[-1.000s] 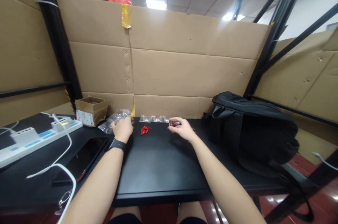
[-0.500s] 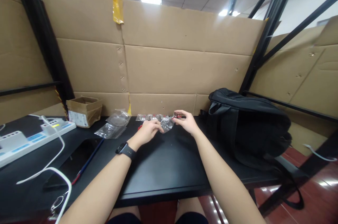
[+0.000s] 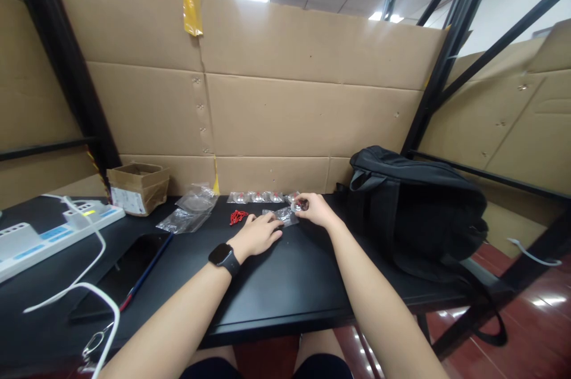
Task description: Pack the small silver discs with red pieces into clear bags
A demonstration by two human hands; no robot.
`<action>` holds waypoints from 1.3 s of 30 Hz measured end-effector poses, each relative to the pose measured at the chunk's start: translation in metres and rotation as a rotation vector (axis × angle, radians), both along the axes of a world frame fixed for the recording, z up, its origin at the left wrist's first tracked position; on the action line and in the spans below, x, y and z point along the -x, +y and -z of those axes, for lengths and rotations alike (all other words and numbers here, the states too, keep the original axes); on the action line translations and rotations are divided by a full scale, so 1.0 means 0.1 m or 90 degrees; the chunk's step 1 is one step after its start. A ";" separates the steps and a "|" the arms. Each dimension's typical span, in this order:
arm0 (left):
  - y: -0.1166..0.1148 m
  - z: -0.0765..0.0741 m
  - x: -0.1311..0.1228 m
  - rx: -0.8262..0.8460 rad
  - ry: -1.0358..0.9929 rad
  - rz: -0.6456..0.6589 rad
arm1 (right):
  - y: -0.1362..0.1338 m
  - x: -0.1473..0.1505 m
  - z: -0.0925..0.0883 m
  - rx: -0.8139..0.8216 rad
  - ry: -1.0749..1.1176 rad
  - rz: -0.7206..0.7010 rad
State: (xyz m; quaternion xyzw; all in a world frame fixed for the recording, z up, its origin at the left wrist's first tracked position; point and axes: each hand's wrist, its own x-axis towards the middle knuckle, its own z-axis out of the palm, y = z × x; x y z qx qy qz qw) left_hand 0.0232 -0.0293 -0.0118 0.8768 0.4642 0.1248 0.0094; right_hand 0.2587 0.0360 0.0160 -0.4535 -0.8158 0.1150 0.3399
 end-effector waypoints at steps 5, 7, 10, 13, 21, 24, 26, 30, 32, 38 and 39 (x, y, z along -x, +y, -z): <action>0.03 -0.06 0.10 0.017 -0.020 -0.011 | -0.01 0.02 0.04 0.073 -0.039 -0.008; 0.03 -0.08 0.12 0.028 -0.028 -0.015 | -0.03 0.03 0.04 0.095 -0.053 -0.017; 0.02 -0.08 0.12 0.046 -0.030 0.005 | -0.04 0.06 0.05 0.102 -0.083 -0.033; 0.01 -0.05 0.09 0.069 -0.001 0.022 | -0.03 0.09 0.07 0.104 -0.084 -0.040; 0.04 0.02 0.11 0.119 0.037 0.019 | 0.00 0.00 0.05 0.174 -0.053 -0.059; 0.05 0.01 0.13 0.138 0.029 0.032 | 0.00 -0.04 0.03 0.218 -0.030 -0.080; 0.04 -0.01 0.13 0.142 0.024 0.044 | 0.00 -0.03 0.04 0.230 -0.016 -0.109; 0.03 -0.05 0.13 0.150 0.023 0.074 | -0.02 0.10 0.09 0.200 -0.008 -0.137; 0.02 -0.06 0.14 0.151 0.026 0.079 | -0.03 0.17 0.12 0.162 -0.006 -0.116; 0.03 -0.07 0.15 0.159 0.022 0.076 | 0.00 0.19 0.17 0.204 0.017 -0.154; 0.02 -0.08 0.15 0.163 0.020 0.081 | 0.01 0.18 0.17 0.206 0.010 -0.158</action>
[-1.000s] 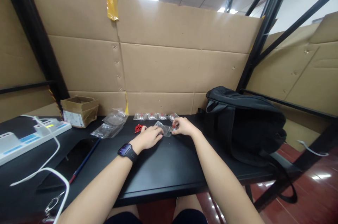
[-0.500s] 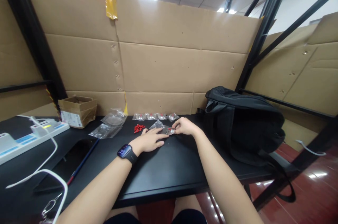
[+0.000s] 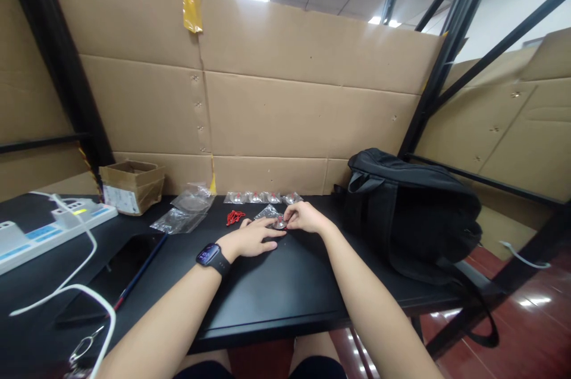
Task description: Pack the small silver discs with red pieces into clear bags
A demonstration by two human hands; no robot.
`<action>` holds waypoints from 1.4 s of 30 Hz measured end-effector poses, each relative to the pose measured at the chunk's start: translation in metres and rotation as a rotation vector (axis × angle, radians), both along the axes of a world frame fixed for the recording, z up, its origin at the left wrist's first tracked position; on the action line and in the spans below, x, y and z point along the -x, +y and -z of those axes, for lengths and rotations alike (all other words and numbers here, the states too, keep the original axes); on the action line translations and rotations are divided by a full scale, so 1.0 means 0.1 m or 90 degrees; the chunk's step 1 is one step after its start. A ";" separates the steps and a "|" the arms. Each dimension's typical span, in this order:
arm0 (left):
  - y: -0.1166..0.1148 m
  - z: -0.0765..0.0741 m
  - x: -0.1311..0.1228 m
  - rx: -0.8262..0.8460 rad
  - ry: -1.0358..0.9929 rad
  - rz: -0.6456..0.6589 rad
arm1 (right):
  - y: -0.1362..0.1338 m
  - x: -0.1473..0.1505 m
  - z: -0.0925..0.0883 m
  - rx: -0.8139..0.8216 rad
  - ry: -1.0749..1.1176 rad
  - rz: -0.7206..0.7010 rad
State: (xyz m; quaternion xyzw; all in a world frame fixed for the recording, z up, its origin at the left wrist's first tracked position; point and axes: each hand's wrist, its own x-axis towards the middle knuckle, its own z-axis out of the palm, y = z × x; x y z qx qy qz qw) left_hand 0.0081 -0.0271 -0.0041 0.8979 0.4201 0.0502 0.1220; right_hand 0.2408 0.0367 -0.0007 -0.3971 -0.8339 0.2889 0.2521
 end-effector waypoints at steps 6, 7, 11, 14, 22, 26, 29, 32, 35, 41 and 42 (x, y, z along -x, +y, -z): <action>-0.02 -0.05 0.00 0.017 -0.012 0.001 | 0.03 0.04 0.02 -0.196 -0.034 0.068; -0.03 -0.06 0.01 0.020 -0.010 0.001 | 0.03 0.07 0.03 -0.217 -0.037 0.077; -0.02 -0.06 0.01 0.023 0.003 -0.007 | 0.01 0.18 0.10 -0.255 -0.064 0.124; -0.02 -0.05 0.00 0.014 0.006 -0.016 | -0.02 0.28 0.15 -0.273 -0.099 0.173; 0.04 -0.07 0.09 -0.055 -0.070 -0.019 | 0.03 0.31 0.15 -0.209 -0.094 0.159; 0.07 -0.04 0.08 -0.144 -0.169 -0.086 | 0.07 0.01 0.06 -0.089 0.026 0.026; 0.07 0.01 0.02 -0.243 -0.154 -0.141 | 0.10 -0.14 0.02 -0.119 0.034 0.046; 0.05 0.05 -0.07 -0.303 -0.120 -0.156 | 0.13 -0.15 0.05 -0.122 -0.007 0.045; 0.04 0.04 -0.12 -0.303 -0.118 -0.159 | 0.15 -0.08 0.10 -0.116 -0.016 0.020; 0.06 -0.01 -0.08 -0.221 -0.197 -0.247 | 0.21 -0.07 0.14 -0.101 0.040 0.032; 0.08 -0.02 -0.06 -0.195 -0.216 -0.268 | 0.21 -0.07 0.14 -0.075 0.064 0.045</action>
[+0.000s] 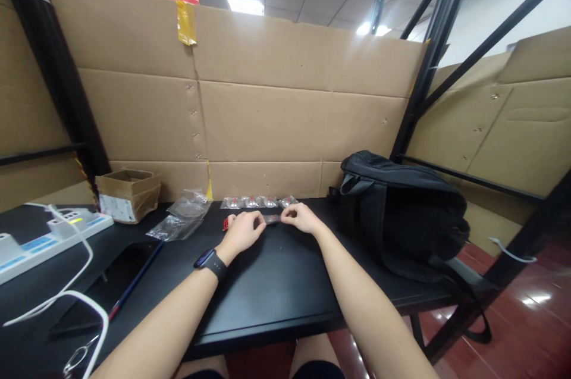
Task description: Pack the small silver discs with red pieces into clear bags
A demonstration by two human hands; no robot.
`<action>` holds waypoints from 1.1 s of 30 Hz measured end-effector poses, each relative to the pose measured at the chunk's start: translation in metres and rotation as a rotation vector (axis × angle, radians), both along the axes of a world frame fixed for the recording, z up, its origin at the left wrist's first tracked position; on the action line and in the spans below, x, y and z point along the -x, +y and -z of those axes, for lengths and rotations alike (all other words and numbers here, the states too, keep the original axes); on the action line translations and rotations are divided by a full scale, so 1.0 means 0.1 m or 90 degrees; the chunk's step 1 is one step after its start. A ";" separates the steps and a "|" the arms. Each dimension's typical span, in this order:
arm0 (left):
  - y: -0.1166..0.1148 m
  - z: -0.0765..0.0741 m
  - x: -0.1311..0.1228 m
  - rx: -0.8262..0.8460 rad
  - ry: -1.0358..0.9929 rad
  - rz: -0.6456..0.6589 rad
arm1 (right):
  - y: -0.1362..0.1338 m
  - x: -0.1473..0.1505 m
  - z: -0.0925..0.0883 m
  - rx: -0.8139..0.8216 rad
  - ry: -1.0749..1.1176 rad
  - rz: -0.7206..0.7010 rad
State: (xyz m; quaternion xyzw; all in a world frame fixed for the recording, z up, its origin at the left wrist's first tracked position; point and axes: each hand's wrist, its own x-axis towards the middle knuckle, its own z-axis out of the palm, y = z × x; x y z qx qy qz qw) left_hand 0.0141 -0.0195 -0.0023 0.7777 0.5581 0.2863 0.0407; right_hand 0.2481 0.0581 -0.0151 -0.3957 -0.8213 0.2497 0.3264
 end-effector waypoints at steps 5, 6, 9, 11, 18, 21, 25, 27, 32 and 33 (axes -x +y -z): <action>0.09 0.02 0.05 0.102 -0.141 -0.038 | 0.02 0.04 0.05 0.135 0.113 -0.015; 0.10 0.04 0.05 0.114 -0.161 -0.050 | 0.03 0.06 0.07 0.143 0.119 -0.014; 0.11 0.09 0.03 0.124 -0.176 -0.073 | 0.02 0.08 0.11 0.155 0.127 0.002; 0.09 0.12 -0.01 0.108 -0.144 -0.050 | -0.01 0.07 0.11 0.148 0.100 0.010; 0.03 0.17 -0.10 0.022 0.068 0.010 | -0.14 0.03 -0.06 0.010 -0.209 0.004; 0.00 0.17 -0.11 -0.013 0.094 0.029 | -0.17 0.05 -0.11 -0.058 -0.251 -0.019; -0.01 0.17 -0.11 -0.023 0.107 0.043 | -0.21 0.09 -0.14 -0.051 -0.256 -0.024; 0.00 0.18 -0.11 -0.022 0.094 0.044 | -0.22 0.10 -0.15 -0.024 -0.227 -0.002; 0.04 0.16 -0.10 0.012 0.023 -0.010 | -0.21 0.09 -0.13 0.019 -0.110 -0.005; 0.05 0.15 -0.09 0.030 0.006 -0.017 | -0.21 0.10 -0.11 0.044 -0.089 -0.032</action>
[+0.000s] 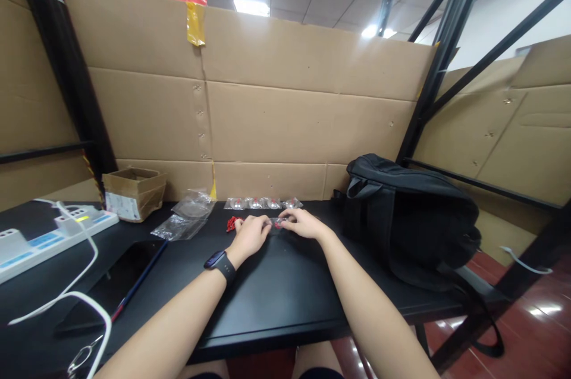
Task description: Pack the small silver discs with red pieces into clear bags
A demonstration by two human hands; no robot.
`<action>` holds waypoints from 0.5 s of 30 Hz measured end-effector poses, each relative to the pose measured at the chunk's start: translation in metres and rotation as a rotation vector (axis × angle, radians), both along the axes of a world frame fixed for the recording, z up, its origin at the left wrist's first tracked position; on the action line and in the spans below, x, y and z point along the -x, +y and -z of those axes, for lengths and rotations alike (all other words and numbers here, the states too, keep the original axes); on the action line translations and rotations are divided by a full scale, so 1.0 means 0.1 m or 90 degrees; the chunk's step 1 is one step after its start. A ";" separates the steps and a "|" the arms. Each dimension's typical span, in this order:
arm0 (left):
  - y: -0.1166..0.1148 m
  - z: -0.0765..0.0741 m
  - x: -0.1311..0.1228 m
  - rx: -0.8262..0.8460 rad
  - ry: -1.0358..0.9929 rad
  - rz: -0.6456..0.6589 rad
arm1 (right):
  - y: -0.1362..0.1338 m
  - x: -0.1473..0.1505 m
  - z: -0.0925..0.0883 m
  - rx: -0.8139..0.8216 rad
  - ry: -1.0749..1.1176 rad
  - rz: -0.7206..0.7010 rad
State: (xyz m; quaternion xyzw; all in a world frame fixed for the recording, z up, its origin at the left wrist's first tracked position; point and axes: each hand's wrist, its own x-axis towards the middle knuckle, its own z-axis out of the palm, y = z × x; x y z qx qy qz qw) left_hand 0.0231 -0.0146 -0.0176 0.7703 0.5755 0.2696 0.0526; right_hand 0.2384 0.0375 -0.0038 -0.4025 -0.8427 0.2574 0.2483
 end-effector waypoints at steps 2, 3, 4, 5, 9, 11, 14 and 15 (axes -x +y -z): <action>0.00 -0.02 0.01 0.032 -0.030 -0.003 | 0.02 0.01 0.04 0.053 0.034 -0.048; 0.00 -0.03 0.01 0.042 -0.043 0.000 | 0.02 0.02 0.05 0.073 0.046 -0.065; 0.00 -0.04 0.01 0.049 -0.056 0.005 | 0.03 0.01 0.05 0.089 0.057 -0.076; -0.01 -0.05 0.00 0.054 -0.068 0.012 | 0.05 0.00 0.04 0.101 0.067 -0.082; 0.00 -0.14 0.02 0.060 -0.104 0.022 | 0.21 -0.22 -0.12 0.102 0.080 -0.005; 0.03 -0.21 0.11 0.036 -0.109 -0.015 | 0.37 -0.43 -0.23 0.036 0.042 0.196; 0.08 -0.32 0.41 -0.057 -0.073 -0.112 | 0.66 -0.76 -0.34 -0.002 0.016 0.340; 0.10 -0.35 0.53 -0.086 -0.047 -0.142 | 0.74 -0.84 -0.35 0.000 0.000 0.369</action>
